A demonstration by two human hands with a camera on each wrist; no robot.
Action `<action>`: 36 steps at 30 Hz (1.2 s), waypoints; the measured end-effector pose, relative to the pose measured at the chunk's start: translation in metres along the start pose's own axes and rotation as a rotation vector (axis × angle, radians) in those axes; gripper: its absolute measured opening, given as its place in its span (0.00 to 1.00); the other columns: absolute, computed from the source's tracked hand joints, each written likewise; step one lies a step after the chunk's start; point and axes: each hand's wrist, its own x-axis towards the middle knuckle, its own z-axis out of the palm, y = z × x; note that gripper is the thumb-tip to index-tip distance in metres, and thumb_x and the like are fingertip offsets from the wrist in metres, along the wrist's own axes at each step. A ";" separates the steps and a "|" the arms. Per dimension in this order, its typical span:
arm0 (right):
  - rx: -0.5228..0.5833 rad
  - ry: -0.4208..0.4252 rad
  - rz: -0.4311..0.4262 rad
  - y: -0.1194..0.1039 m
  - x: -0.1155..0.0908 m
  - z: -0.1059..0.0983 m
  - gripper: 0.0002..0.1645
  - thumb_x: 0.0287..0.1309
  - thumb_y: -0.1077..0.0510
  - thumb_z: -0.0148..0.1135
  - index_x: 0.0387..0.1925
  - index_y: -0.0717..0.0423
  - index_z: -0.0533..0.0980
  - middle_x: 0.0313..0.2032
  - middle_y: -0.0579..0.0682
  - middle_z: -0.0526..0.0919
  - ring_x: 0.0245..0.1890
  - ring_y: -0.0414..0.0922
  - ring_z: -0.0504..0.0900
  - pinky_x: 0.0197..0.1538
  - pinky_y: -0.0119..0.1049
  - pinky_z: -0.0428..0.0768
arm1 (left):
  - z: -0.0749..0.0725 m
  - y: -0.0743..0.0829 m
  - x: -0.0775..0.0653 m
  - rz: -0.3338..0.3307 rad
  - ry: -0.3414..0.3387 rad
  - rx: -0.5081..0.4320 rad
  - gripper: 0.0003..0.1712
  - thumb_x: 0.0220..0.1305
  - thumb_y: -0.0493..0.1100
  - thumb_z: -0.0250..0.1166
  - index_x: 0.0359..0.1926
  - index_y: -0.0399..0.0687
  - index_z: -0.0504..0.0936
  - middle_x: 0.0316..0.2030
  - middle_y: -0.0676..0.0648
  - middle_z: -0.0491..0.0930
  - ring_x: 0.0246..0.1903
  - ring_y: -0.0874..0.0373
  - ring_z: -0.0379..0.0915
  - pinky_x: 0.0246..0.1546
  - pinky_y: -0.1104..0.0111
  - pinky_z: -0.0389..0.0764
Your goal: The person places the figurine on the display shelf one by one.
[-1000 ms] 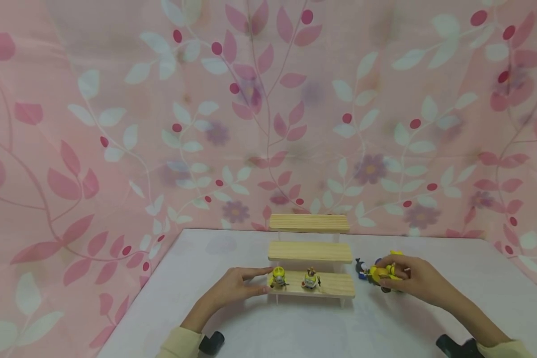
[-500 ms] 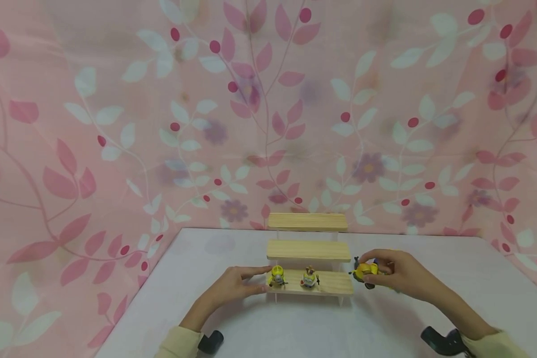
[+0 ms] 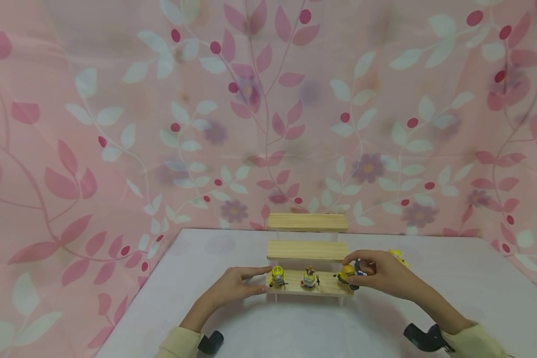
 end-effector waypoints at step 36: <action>0.040 -0.120 -0.026 -0.003 0.009 0.015 0.22 0.54 0.50 0.74 0.50 0.49 0.80 0.19 0.38 0.63 0.18 0.32 0.57 0.21 0.29 0.61 | -0.001 0.000 0.000 -0.013 -0.002 -0.001 0.30 0.58 0.63 0.69 0.62 0.71 0.78 0.59 0.53 0.77 0.61 0.51 0.72 0.58 0.49 0.74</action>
